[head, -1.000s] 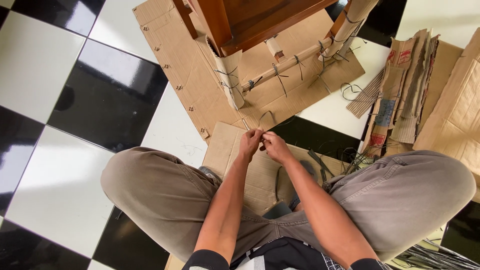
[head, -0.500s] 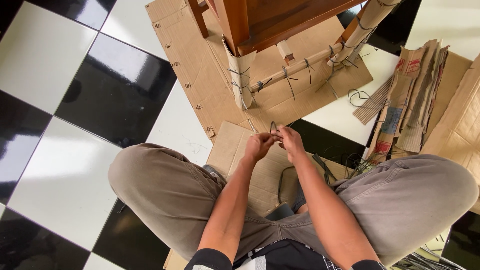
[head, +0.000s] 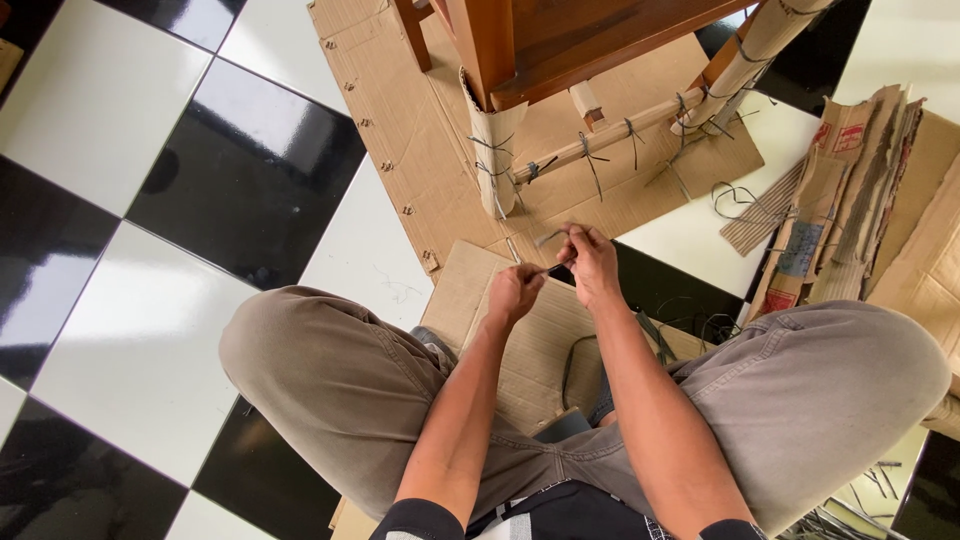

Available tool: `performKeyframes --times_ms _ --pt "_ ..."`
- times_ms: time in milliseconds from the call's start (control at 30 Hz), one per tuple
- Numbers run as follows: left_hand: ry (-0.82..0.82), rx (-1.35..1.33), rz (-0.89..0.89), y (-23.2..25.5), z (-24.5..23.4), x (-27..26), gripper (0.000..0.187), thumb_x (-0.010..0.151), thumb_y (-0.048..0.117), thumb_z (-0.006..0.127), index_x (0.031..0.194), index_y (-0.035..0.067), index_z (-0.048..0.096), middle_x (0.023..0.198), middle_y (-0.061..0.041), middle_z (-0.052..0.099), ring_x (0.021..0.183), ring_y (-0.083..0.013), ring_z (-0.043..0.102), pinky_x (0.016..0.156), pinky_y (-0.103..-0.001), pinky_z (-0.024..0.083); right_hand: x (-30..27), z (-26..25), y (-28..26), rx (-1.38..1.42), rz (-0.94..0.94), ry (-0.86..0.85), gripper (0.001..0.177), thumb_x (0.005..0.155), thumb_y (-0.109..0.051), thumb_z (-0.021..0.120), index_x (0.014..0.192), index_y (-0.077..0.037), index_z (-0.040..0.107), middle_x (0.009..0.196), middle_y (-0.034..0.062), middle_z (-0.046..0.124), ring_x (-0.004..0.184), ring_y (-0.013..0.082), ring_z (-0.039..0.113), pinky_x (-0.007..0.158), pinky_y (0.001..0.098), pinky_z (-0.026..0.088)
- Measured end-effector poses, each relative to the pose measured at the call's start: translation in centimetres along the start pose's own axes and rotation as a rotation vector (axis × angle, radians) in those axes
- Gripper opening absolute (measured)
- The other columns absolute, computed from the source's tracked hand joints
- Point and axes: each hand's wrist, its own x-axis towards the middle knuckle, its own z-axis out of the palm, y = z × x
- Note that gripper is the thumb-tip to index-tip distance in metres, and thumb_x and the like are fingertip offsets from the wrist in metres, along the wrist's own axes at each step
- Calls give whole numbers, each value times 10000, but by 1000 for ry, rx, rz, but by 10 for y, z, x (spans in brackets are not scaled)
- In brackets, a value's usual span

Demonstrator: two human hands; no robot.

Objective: Wrapping a wooden furniture leg with cardboard and securing it with plastic string

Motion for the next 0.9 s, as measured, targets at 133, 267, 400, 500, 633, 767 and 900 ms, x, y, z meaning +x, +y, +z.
performKeyframes --times_ms 133,267,400,500,633,767,900 --pt "267 -77 -95 -7 -10 21 307 906 281 623 1177 251 765 1031 -88 781 1046 -348 720 916 -502 565 -9 21 -45 27 -25 9 171 1034 -207 614 1093 -75 704 784 -5 519 518 47 470 453 170 431" --pt "622 -327 -144 27 -52 34 311 935 260 580 1190 165 731 1078 -167 765 1088 -393 701 942 -541 527 -8 44 -97 40 -57 35 144 1023 -273 613 1039 -160 702 765 -52 507 517 16 428 409 156 361" --pt "728 -513 31 48 -93 66 322 989 294 585 1235 132 715 1161 -181 749 1140 -371 694 1000 -503 523 29 57 -111 64 -92 48 86 1004 -279 668 1054 -210 670 823 -51 640 513 2 422 400 147 312" --pt "599 -560 168 76 -128 76 339 1006 333 607 1293 167 677 1283 -145 702 1266 -357 632 1082 -496 481 39 80 -128 -41 -99 -37 133 977 -234 705 1091 -169 683 820 -31 668 513 3 431 393 141 326" --pt "462 -632 338 85 -148 96 302 1041 201 524 1303 129 655 1294 -167 675 1285 -358 597 1106 -510 459 53 105 -130 -135 -105 -174 183 943 -226 750 1105 -173 685 877 -22 717 507 -14 396 395 133 264" --pt "242 -763 528 81 -160 111 350 1057 97 520 1395 87 609 1361 -159 636 1346 -272 501 1195 -505 340 98 119 -95 -224 -134 -289 94 870 -64 727 922 -102 659 686 -22 583 438 4 378 359 151 259" --pt "147 -696 495 91 -173 104 277 1031 129 570 1268 123 712 1147 -37 705 1120 -144 577 1085 -397 460 144 117 -56 -256 -182 -295 112 774 14 618 746 -88 581 565 -55 373 399 26 250 359 191 214"
